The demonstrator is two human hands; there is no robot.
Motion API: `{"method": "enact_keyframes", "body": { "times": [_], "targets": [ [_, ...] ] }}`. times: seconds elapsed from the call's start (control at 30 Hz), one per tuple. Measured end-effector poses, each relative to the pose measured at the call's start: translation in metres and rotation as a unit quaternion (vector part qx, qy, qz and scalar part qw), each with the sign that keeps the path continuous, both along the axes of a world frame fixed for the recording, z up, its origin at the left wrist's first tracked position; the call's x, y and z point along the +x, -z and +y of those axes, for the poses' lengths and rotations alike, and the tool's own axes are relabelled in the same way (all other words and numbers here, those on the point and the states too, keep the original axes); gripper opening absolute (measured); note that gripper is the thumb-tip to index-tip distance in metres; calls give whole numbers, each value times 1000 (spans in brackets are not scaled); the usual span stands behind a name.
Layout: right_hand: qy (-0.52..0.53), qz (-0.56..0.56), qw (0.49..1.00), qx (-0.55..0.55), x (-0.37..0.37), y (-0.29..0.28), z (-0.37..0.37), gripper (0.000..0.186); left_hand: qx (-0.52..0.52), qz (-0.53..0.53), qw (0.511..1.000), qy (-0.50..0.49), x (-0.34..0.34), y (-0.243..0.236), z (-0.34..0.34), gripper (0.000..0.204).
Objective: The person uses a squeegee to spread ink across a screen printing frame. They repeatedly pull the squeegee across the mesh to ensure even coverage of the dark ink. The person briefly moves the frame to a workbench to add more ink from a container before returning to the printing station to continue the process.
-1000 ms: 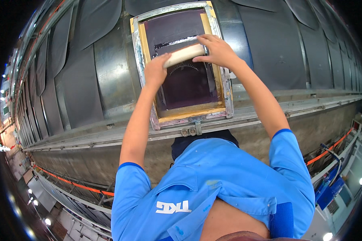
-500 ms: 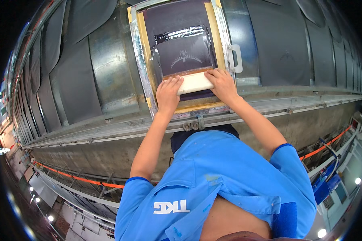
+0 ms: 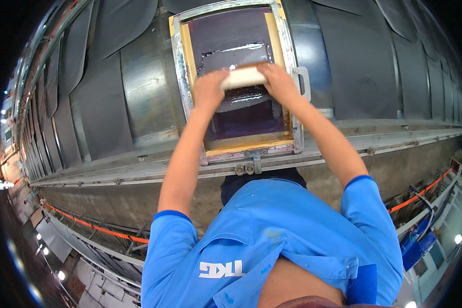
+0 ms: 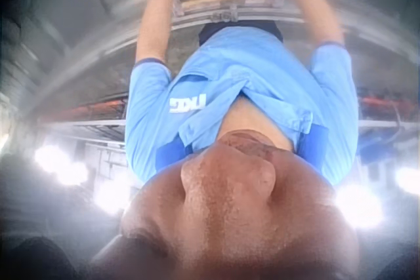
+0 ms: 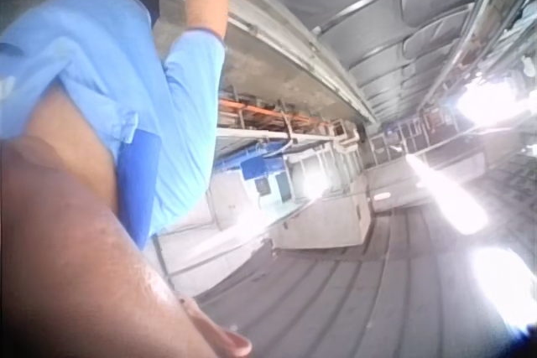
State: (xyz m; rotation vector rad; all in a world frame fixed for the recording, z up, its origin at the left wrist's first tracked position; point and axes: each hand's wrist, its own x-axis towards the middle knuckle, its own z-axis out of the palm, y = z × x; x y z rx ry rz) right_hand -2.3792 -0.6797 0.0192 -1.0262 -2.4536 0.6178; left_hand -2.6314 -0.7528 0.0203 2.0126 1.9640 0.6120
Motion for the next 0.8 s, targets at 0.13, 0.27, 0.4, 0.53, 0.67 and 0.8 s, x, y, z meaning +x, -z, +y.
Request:
{"method": "enact_keyframes", "body": {
  "times": [0.13, 0.27, 0.4, 0.53, 0.67, 0.8],
  "targets": [
    [9, 2, 999, -31, 37, 4, -91, 52, -35, 17, 999, 32, 33, -2, -88, 48],
    [1, 13, 991, -132, 49, -15, -112, 49, -4, 38, 999, 22, 43, 3, -132, 55],
    [171, 138, 974, -47, 83, -1, -23, 47, -18, 15, 1000, 9, 49, -19, -135, 59],
    [313, 88, 895, -306, 62, 7, 20, 38, -10, 14, 1000, 3, 55, -15, -143, 61],
    [328, 134, 925, -139, 90, 61, 39, 37, -6, 21, 1000, 14, 66, -2, -138, 54],
    [316, 149, 918, -188, 64, -5, 31, 34, 35, 13, 999, -31, 57, -19, -168, 64]
  ]
}}
